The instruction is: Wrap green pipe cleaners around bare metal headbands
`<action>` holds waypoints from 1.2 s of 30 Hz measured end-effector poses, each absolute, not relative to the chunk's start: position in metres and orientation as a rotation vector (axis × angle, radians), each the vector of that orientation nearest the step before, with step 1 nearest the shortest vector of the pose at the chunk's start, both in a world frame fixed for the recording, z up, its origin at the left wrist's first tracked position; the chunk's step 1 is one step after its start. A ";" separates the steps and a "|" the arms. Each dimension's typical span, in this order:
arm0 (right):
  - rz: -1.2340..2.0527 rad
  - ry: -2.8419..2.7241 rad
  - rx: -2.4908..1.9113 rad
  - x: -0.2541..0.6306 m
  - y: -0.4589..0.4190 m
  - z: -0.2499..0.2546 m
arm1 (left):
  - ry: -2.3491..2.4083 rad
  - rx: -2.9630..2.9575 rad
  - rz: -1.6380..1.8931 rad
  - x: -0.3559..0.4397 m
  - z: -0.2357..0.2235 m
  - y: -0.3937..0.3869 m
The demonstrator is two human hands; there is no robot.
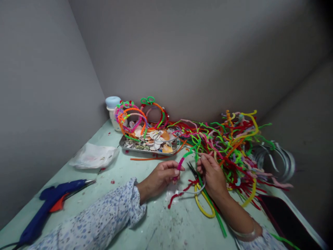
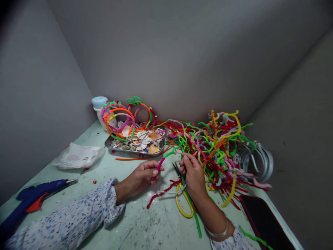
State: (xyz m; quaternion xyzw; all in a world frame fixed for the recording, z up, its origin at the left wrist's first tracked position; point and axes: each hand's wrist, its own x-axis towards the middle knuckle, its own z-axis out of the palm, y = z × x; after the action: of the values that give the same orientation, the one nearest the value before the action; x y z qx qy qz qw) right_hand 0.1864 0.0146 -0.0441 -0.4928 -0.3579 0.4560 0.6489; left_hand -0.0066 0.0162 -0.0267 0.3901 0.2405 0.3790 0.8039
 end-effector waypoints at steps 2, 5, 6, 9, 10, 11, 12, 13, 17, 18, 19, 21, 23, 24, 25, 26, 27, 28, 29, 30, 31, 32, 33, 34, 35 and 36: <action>1.037 -0.805 -1.122 0.186 0.015 -0.045 | 0.515 0.829 0.816 -0.006 -0.026 0.016; 1.051 -0.800 -1.117 0.187 0.016 -0.046 | 0.506 0.824 0.818 -0.007 -0.026 0.016; 1.057 -0.801 -1.114 0.187 0.016 -0.047 | 0.499 0.820 0.815 -0.007 -0.027 0.016; 1.067 -0.831 -1.120 0.187 0.016 -0.047 | 0.489 0.791 0.804 -0.008 -0.027 0.018; 1.071 -0.862 -1.127 0.187 0.015 -0.047 | 0.496 0.775 0.807 -0.008 -0.027 0.019; 1.079 -0.905 -1.136 0.186 0.013 -0.046 | 0.511 0.756 0.816 -0.008 -0.027 0.020; 1.091 -0.956 -1.145 0.186 0.012 -0.045 | 0.530 0.735 0.829 -0.008 -0.027 0.021; 1.102 -1.008 -1.154 0.185 0.010 -0.043 | 0.551 0.716 0.840 -0.008 -0.027 0.021; 1.103 -1.140 -1.172 0.182 0.003 -0.039 | 0.588 0.713 0.858 -0.007 -0.026 0.024; 1.100 -1.161 -1.175 0.182 0.002 -0.039 | 0.589 0.728 0.860 -0.007 -0.027 0.024; 1.096 -1.184 -1.181 0.182 0.001 -0.039 | 0.590 0.743 0.862 -0.007 -0.027 0.024; 1.040 -1.229 -1.207 0.182 0.001 -0.040 | 0.596 0.753 0.863 -0.006 -0.028 0.025; 0.892 -1.291 -1.225 0.182 0.000 -0.040 | 0.606 0.750 0.863 -0.006 -0.029 0.025; 0.789 -1.339 -1.219 0.182 -0.001 -0.040 | 0.613 0.749 0.865 -0.006 -0.029 0.025; 0.676 -1.398 -1.205 0.181 -0.002 -0.040 | 0.620 0.751 0.867 -0.006 -0.030 0.025; 0.563 -1.466 -1.183 0.180 -0.003 -0.039 | 0.627 0.755 0.867 -0.005 -0.030 0.024; 0.455 -1.536 -1.154 0.179 -0.004 -0.038 | 0.634 0.763 0.866 -0.005 -0.031 0.024; 0.355 -1.598 -1.124 0.178 -0.005 -0.036 | 0.642 0.771 0.864 -0.005 -0.031 0.024; 0.271 -1.648 -1.096 0.177 -0.007 -0.034 | 0.649 0.779 0.865 -0.005 -0.031 0.025; 0.213 -1.682 -1.069 0.177 -0.008 -0.032 | 0.653 0.783 0.867 -0.005 -0.032 0.025; 0.187 -1.702 -1.045 0.176 -0.009 -0.031 | 0.653 0.781 0.869 -0.005 -0.032 0.025; 0.202 -1.707 -1.031 0.176 -0.009 -0.030 | 0.649 0.776 0.872 -0.005 -0.033 0.025; 0.264 -1.694 -1.026 0.177 -0.009 -0.029 | 0.641 0.767 0.877 -0.006 -0.034 0.025; 0.376 -1.657 -1.024 0.178 -0.008 -0.030 | 0.629 0.757 0.881 -0.006 -0.034 0.025; 0.529 -1.590 -1.025 0.179 -0.006 -0.031 | 0.617 0.751 0.884 -0.006 -0.035 0.025; 0.710 -1.497 -1.020 0.181 -0.004 -0.032 | 0.605 0.746 0.883 -0.007 -0.035 0.025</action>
State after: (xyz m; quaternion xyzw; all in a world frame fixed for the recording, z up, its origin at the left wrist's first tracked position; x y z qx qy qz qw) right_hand 0.1811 -0.0044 -0.0320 -0.4334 -0.6359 0.3014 0.5629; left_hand -0.0069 0.0251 -0.0353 0.3473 0.2817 0.4109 0.7945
